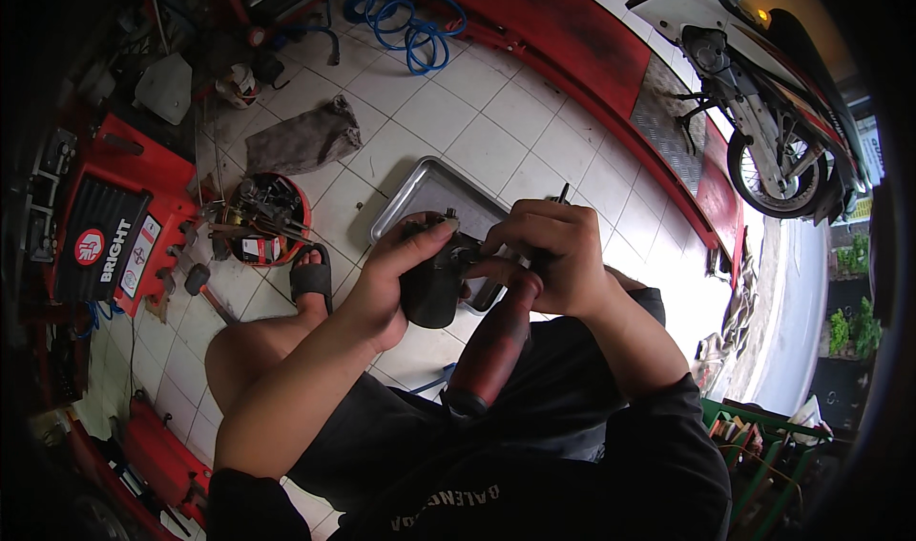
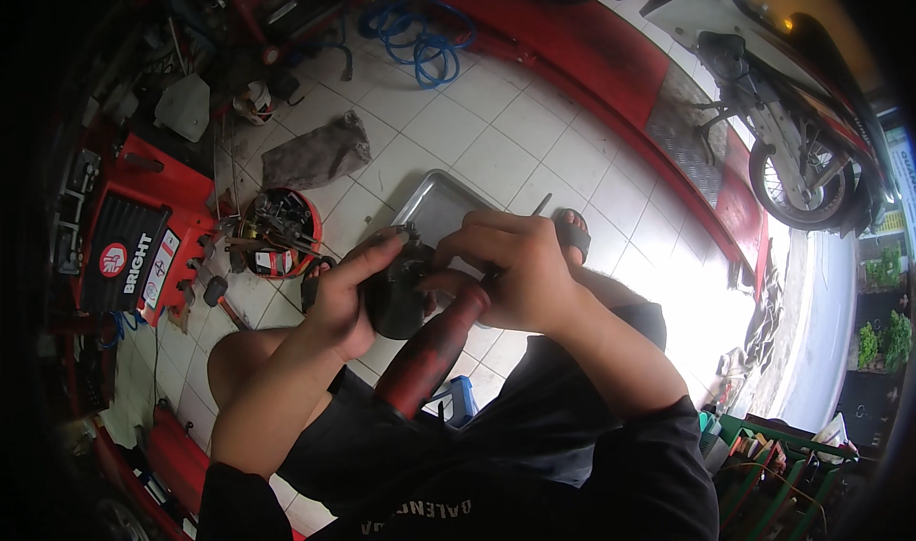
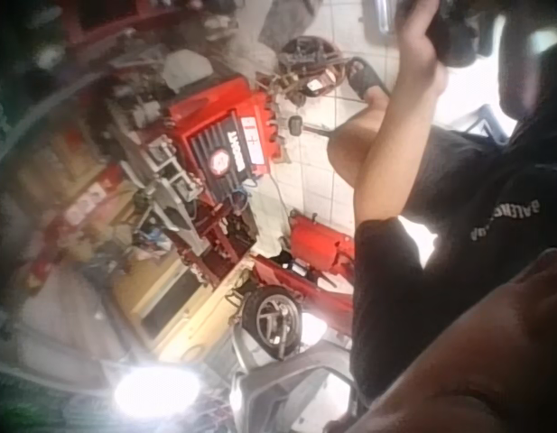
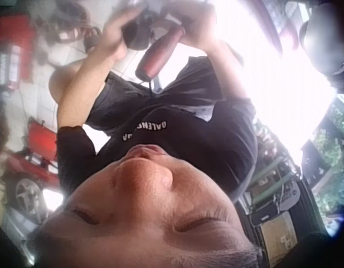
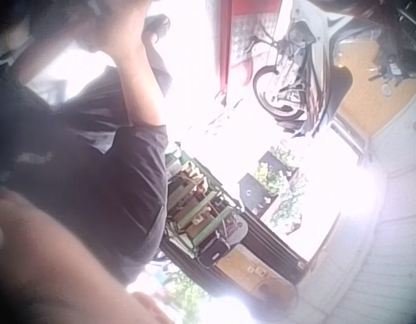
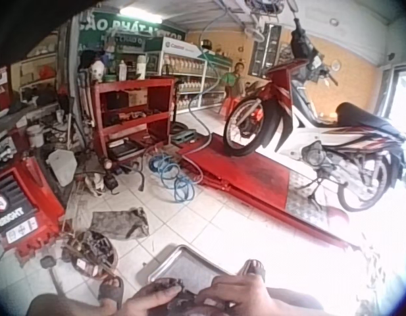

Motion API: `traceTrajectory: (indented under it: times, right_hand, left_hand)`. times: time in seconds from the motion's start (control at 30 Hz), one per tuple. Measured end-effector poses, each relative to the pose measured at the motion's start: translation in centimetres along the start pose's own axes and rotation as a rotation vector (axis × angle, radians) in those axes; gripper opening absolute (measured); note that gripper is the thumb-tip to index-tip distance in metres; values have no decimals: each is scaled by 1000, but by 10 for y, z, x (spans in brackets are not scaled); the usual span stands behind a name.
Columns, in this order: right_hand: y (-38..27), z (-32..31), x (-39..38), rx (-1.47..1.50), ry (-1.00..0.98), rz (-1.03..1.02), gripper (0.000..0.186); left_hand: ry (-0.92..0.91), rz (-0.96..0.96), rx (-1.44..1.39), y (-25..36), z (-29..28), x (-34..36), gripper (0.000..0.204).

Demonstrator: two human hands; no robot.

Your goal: The person sits on a low stool in a workshop and uses a screwdriver to disassemble a small cylindrical metal part, likely a starter motor. They remove screws and internal components, placing them into a metal tray on the floor. The person continues to manipulate the part and its components with the screwdriver and their hands.

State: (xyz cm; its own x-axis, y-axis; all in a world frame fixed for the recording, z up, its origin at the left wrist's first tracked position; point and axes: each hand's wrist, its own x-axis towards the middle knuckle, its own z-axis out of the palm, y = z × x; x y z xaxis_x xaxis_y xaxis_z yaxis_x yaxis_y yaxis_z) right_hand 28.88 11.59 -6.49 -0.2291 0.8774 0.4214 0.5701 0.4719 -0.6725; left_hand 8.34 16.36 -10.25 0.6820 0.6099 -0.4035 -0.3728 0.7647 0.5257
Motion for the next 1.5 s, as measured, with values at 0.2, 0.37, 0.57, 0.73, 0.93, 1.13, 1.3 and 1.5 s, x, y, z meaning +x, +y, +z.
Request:
traceTrajectory:
  times: [0.2,0.37,0.57,0.73,0.93,1.13,1.3,1.5]
  right_hand:
    - [-1,2,0,51,9,-18,28]
    - [2,2,1,54,-4,-7,22]
    - [-5,-7,0,39,-39,24,20]
    - [-7,-2,-3,101,1,107,24]
    - [-16,-5,-5,172,-20,252,24]
    - [-8,-3,-7,159,13,166,27]
    - [-9,-1,-6,56,48,33,26]
    - [-16,-1,-7,48,88,9,28]
  left_hand:
    - [-32,-54,-41,0,-3,0,24]
    - [-45,-23,-46,2,-1,-2,24]
    - [-17,-38,-31,4,7,-6,24]
    - [-62,-57,-94,-3,1,0,28]
    - [-33,-36,-94,-4,3,-2,28]
    - [-44,-46,-105,-6,4,-2,29]
    - [-56,53,-54,-7,5,-3,32]
    - [-67,187,26,-6,12,-9,33]
